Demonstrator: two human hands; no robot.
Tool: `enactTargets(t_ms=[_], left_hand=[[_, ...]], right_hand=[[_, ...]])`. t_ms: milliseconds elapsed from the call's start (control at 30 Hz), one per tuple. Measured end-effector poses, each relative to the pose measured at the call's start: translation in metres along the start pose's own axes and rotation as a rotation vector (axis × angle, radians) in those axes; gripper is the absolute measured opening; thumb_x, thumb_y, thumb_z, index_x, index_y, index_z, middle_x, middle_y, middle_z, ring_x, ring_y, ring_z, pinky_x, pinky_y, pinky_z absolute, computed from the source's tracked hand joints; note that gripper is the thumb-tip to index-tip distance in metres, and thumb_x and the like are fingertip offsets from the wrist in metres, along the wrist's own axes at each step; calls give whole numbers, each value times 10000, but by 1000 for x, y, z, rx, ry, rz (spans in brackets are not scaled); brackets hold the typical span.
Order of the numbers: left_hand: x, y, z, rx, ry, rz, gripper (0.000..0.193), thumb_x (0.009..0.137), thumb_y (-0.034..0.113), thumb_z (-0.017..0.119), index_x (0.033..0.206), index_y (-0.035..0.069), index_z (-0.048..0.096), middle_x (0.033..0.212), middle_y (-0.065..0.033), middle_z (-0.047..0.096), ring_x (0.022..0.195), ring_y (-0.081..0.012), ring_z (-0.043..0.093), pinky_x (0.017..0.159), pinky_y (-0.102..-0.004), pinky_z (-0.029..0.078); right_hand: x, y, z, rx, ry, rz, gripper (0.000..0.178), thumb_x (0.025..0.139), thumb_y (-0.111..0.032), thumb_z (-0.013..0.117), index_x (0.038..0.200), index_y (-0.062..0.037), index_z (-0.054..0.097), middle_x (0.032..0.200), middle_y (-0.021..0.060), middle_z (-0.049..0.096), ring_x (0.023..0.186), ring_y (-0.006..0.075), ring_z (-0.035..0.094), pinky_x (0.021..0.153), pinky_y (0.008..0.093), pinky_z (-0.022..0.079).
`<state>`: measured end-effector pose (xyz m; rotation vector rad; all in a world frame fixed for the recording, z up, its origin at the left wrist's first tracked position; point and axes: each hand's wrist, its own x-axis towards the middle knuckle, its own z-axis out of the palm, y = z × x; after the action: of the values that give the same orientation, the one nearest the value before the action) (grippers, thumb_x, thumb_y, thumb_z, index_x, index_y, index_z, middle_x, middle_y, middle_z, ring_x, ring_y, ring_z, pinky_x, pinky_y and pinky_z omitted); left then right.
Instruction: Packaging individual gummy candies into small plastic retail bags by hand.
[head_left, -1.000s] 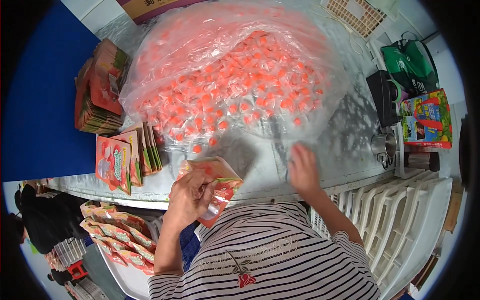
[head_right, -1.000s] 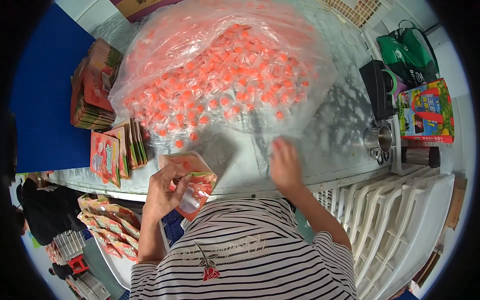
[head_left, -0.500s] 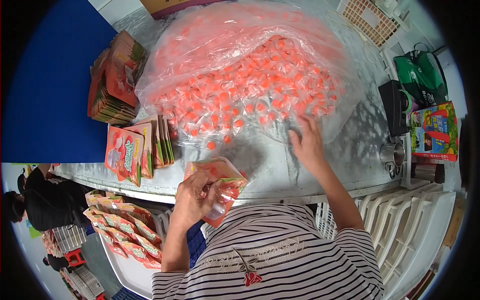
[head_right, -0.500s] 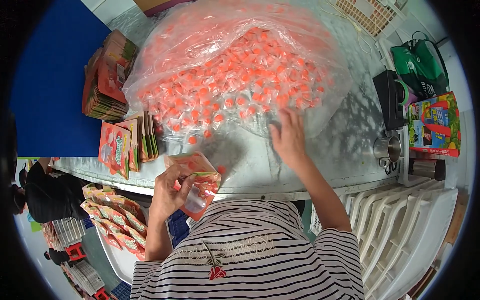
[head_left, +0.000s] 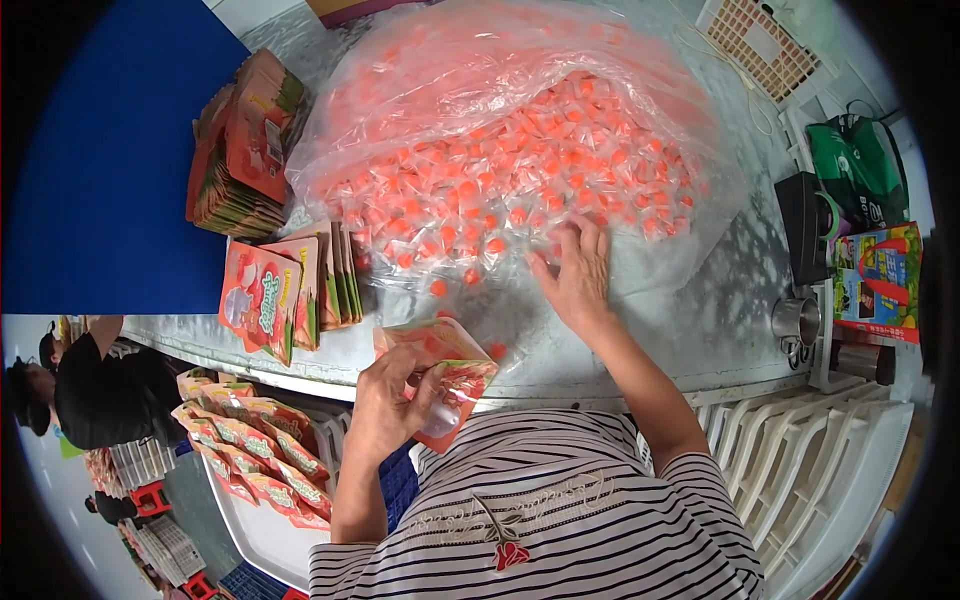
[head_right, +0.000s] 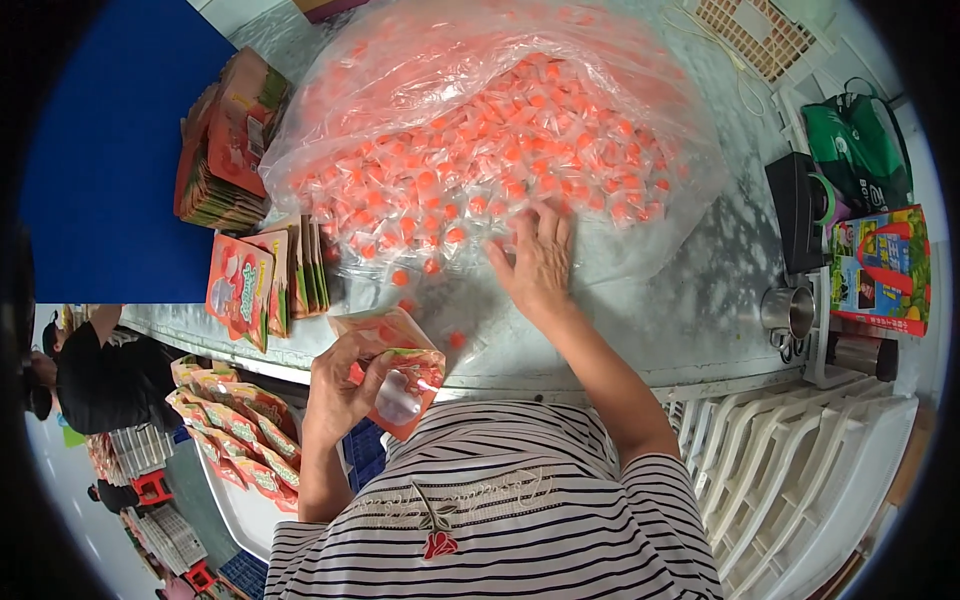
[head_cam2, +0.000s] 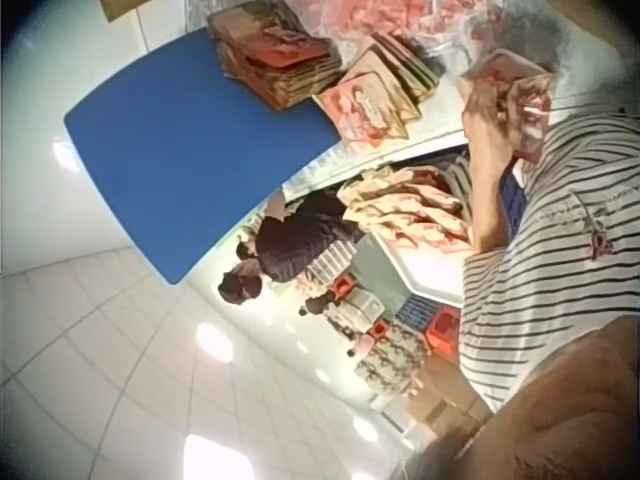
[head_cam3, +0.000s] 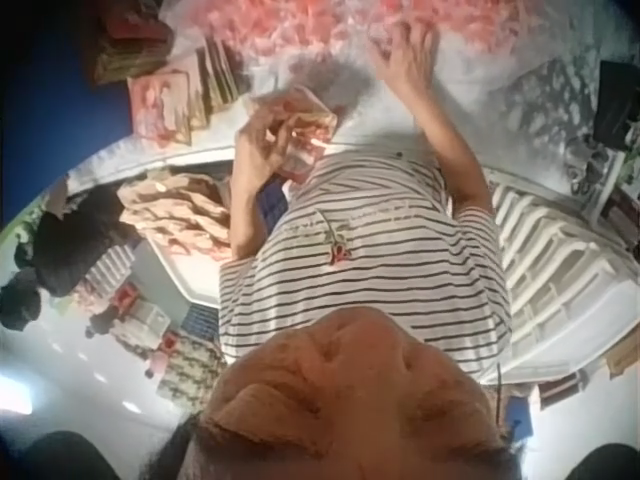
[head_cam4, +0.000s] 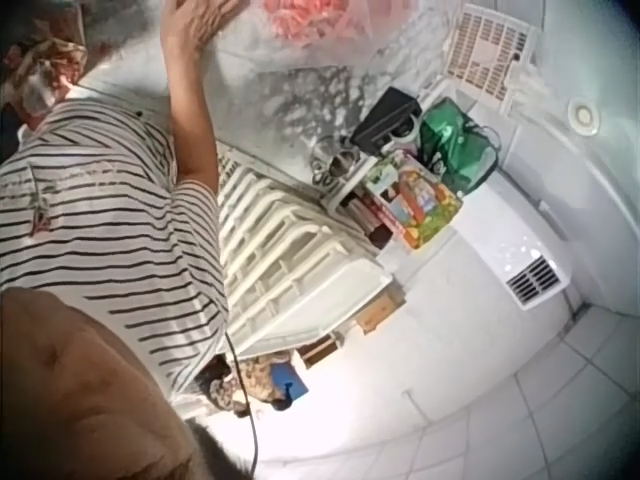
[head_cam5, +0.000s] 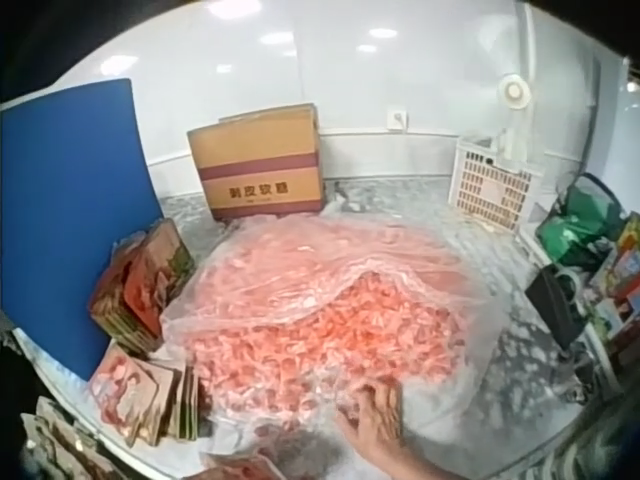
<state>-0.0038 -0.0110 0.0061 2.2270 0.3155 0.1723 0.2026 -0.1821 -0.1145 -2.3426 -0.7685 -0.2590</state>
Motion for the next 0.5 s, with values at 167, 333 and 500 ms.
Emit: enactTargets(t_ms=[167, 333, 500], left_hand=[[0, -3, -2, 12, 2, 19, 117, 803, -1, 671, 916, -10, 644, 856, -134, 656, 694, -260, 659, 619, -329, 527], [0, 0, -1, -12, -13, -43, 136, 798, 5, 684, 926, -13, 643, 860, -139, 657, 705, -269, 660, 637, -337, 528], [-4, 1, -3, -26, 13, -46, 141, 802, 6, 684, 935, -12, 643, 846, -139, 652, 709, -271, 658, 644, -335, 524]], right_hand=[[-26, -16, -24, 195, -104, -86, 389, 806, -256, 728, 1067, -29, 552, 1191, 188, 491, 1083, 358, 479, 931, 449, 394], [5, -5, -9, 350, 17, -107, 252, 901, -158, 590, 1100, -8, 553, 1084, 161, 570, 964, 325, 568, 883, 409, 445], [37, 4, 4, 162, -80, -89, 251, 872, -146, 621, 1087, -22, 587, 1051, 146, 583, 948, 325, 569, 909, 402, 432]])
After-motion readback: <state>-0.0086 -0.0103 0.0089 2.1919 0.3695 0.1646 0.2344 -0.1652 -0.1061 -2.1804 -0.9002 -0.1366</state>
